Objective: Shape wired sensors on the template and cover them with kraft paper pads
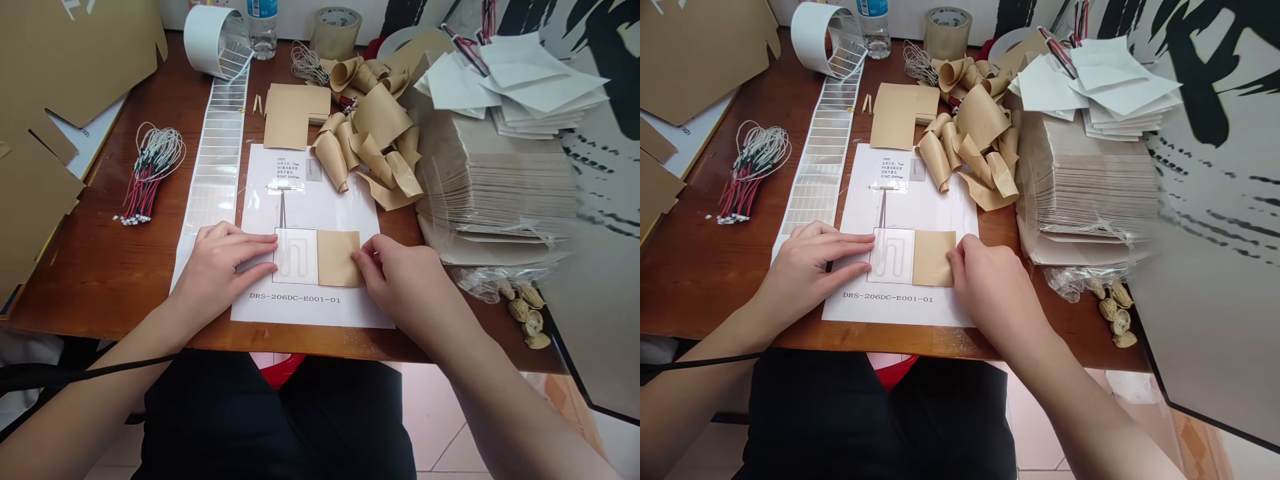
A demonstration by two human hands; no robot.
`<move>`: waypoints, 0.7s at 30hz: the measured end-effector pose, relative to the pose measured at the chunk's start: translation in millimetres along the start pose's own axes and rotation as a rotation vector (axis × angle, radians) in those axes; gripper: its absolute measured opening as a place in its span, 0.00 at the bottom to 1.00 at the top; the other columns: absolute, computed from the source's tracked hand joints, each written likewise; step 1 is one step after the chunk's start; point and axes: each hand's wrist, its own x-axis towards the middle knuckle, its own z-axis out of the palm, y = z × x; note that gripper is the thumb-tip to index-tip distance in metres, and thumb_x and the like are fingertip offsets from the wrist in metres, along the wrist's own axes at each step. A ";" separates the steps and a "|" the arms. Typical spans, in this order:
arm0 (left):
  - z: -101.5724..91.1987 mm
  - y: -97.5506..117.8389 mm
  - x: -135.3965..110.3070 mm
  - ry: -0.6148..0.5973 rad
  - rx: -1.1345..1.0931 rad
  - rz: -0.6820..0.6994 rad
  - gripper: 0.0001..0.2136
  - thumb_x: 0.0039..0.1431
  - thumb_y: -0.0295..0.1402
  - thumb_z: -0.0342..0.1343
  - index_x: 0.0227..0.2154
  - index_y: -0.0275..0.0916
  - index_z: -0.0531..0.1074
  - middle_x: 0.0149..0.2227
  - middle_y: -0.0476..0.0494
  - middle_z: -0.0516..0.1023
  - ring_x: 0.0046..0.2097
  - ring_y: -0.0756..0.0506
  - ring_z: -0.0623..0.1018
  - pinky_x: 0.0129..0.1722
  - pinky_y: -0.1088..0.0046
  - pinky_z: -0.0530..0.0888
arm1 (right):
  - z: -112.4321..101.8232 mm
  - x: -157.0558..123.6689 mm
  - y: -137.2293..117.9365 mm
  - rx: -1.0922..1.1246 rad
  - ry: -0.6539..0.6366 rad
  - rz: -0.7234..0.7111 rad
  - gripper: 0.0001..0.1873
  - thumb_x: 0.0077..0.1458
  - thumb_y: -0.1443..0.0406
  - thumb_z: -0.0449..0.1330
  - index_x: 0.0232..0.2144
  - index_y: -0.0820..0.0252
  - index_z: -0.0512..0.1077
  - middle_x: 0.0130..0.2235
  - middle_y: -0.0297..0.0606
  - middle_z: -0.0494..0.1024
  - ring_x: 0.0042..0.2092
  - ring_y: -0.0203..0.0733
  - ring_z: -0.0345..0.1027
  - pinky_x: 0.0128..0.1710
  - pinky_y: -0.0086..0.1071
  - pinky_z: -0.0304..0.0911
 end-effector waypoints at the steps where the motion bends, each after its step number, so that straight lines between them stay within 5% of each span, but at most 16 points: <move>1: -0.2 0.0 -0.1 0.006 0.004 -0.001 0.10 0.63 0.36 0.66 0.46 0.43 0.83 0.50 0.49 0.86 0.45 0.41 0.79 0.50 0.52 0.72 | 0.2 -0.5 1.3 -0.024 -0.009 0.004 0.11 0.68 0.62 0.52 0.32 0.56 0.68 0.28 0.41 0.77 0.28 0.46 0.66 0.30 0.35 0.52; 21: -2.4 0.1 -1.2 0.079 -0.027 -0.013 0.08 0.68 0.32 0.58 0.43 0.42 0.82 0.48 0.47 0.87 0.45 0.42 0.83 0.50 0.55 0.76 | 3.0 2.2 13.9 0.060 0.058 0.039 0.11 0.65 0.61 0.53 0.28 0.53 0.64 0.22 0.37 0.71 0.26 0.45 0.62 0.27 0.34 0.52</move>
